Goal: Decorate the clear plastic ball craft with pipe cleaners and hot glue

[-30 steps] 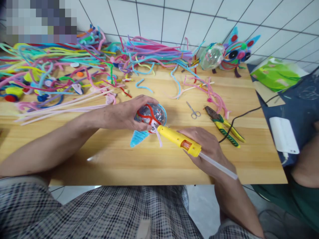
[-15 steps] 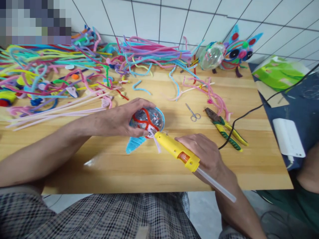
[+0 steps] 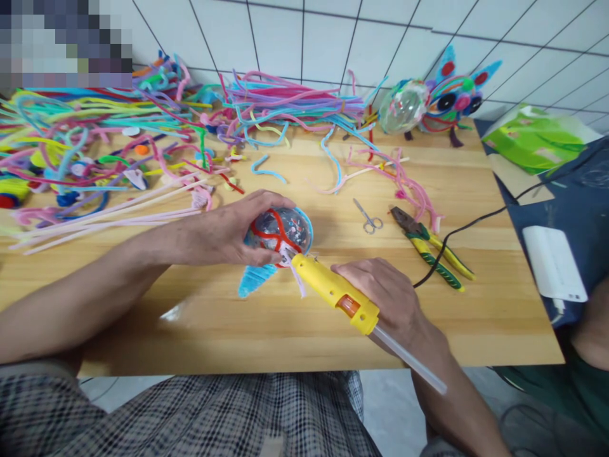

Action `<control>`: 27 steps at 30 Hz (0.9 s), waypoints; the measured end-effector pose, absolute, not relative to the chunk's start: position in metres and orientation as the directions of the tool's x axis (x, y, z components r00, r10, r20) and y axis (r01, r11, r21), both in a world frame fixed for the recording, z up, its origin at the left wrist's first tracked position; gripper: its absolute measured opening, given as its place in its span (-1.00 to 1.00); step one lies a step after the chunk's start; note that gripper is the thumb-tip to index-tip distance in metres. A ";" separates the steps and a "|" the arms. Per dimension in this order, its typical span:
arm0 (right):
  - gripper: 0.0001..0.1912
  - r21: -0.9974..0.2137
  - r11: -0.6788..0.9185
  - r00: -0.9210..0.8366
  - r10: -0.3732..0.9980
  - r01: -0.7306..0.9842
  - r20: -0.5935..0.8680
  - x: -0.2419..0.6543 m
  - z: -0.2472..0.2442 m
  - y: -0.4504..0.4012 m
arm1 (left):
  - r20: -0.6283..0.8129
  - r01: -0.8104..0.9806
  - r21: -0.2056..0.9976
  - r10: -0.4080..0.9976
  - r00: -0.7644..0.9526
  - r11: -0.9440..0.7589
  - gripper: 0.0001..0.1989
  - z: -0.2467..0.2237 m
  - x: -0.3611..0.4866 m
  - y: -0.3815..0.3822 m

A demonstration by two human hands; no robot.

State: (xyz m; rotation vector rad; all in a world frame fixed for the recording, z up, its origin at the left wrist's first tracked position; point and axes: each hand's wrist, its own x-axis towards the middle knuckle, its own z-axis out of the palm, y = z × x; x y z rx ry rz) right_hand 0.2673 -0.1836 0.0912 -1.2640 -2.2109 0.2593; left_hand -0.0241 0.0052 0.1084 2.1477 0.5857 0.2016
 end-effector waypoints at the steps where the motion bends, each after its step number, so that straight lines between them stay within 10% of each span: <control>1: -0.32 -0.439 0.524 -0.381 0.845 0.730 0.375 0.267 0.091 -0.184 | -0.072 0.338 0.796 0.476 0.877 -0.502 -0.27 0.109 -0.024 0.005; 27: -0.59 -0.520 0.482 -0.330 0.872 0.705 0.362 0.267 0.085 -0.191 | -0.081 0.346 0.797 0.480 0.874 -0.495 -0.26 0.108 -0.025 0.005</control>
